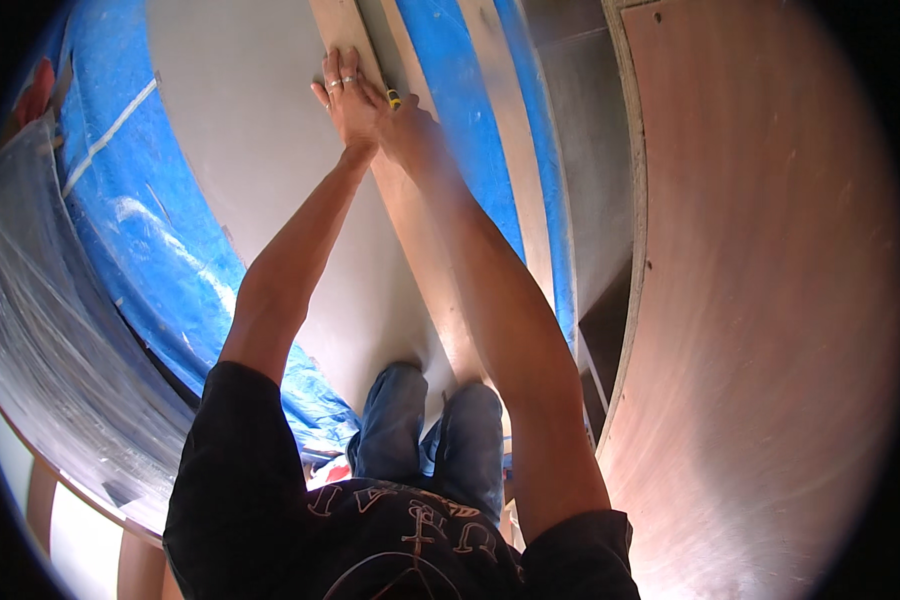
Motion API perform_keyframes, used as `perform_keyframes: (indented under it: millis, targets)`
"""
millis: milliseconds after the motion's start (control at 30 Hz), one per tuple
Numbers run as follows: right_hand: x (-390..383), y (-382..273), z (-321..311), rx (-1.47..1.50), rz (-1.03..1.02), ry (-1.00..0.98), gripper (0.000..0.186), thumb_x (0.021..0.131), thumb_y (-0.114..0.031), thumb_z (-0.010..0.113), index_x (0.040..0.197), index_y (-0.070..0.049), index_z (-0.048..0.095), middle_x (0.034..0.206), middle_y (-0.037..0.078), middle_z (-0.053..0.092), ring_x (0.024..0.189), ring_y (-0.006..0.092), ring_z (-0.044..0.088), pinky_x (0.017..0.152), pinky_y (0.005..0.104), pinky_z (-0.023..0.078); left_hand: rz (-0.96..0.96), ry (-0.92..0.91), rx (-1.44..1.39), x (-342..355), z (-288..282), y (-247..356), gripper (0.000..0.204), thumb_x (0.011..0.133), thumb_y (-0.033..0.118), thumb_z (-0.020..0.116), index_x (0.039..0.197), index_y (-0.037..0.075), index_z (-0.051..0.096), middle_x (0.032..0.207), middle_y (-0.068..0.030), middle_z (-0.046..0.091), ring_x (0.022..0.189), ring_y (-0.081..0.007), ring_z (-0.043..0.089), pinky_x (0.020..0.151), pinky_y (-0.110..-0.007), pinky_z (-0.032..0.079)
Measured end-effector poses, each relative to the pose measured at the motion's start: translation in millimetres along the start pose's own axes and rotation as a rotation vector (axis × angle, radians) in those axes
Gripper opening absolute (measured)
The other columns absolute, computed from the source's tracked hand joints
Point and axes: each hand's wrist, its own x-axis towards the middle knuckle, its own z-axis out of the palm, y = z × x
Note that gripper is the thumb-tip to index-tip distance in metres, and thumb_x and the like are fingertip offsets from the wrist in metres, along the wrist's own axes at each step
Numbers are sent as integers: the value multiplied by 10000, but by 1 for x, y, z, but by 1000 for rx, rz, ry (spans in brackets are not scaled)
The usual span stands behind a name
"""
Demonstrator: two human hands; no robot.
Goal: The person measures and marks a large sheet of material on the floor, then uses a utility knife to cut along a wooden template. The person removes the cut strip and continues cutting along the template.
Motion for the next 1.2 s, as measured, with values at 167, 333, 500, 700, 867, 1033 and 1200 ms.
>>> perform_keyframes:
  millis: [167, 333, 500, 700, 867, 1033, 1200]
  targets:
    - [-36, 10, 47, -164, -63, 164, 198, 900, -169, 613, 975, -19, 718, 815, 119, 650, 852, 244, 651, 606, 297, 554, -15, -5, 5, -1, -3, 4, 435, 987, 101, 414, 1417, 131, 472, 1539, -125, 369, 1461, -293, 309, 1209, -588, 100]
    - [-78, 27, 68, -405, -273, 59, 206, 937, -120, 546, 1011, 61, 610, 906, 222, 585, 711, 330, 663, 593, 377, 569, -13, -44, 23, 2, -6, 4, 427, 989, 95, 404, 1408, 128, 481, 1534, -138, 362, 1455, -295, 316, 1212, -589, 93]
    - [-128, 25, 84, 46, 16, 116, 229, 969, -137, 531, 1065, 69, 557, 912, 242, 566, 655, 349, 675, 578, 417, 563, -13, -18, -6, -1, -6, 7, 426, 988, 93, 402, 1403, 119, 495, 1546, -147, 348, 1450, -299, 321, 1211, -591, 92]
    - [-175, 36, 56, 602, 405, 210, 359, 935, -215, 630, 1203, 5, 536, 1020, 241, 650, 796, 392, 677, 738, 469, 531, 17, -24, 27, -1, -6, 5, 428, 999, 99, 389, 1414, 103, 491, 1558, -159, 341, 1463, -315, 301, 1218, -580, 89]
    - [-95, 43, 52, 604, 234, 688, 463, 886, -240, 701, 1253, -11, 536, 1053, 206, 662, 932, 384, 657, 826, 439, 508, -17, -32, 39, 0, -6, 9, 426, 1001, 112, 396, 1416, 100, 489, 1559, -156, 343, 1464, -325, 300, 1220, -572, 100]
    - [-46, 25, 45, 787, 270, 554, 430, 860, -241, 730, 1170, 29, 605, 1008, 216, 697, 972, 359, 674, 852, 402, 514, -42, -51, 84, 0, -6, 12, 454, 1013, 93, 375, 1460, 154, 431, 1556, -131, 348, 1472, -294, 296, 1216, -581, 136]
    - [-71, 48, -43, 984, 145, 437, 418, 838, -277, 706, 1108, 37, 652, 924, 213, 707, 868, 335, 702, 783, 408, 535, -57, -60, 102, 2, -4, 10, 449, 1027, 101, 381, 1470, 163, 418, 1565, -105, 344, 1483, -269, 282, 1235, -532, 121]
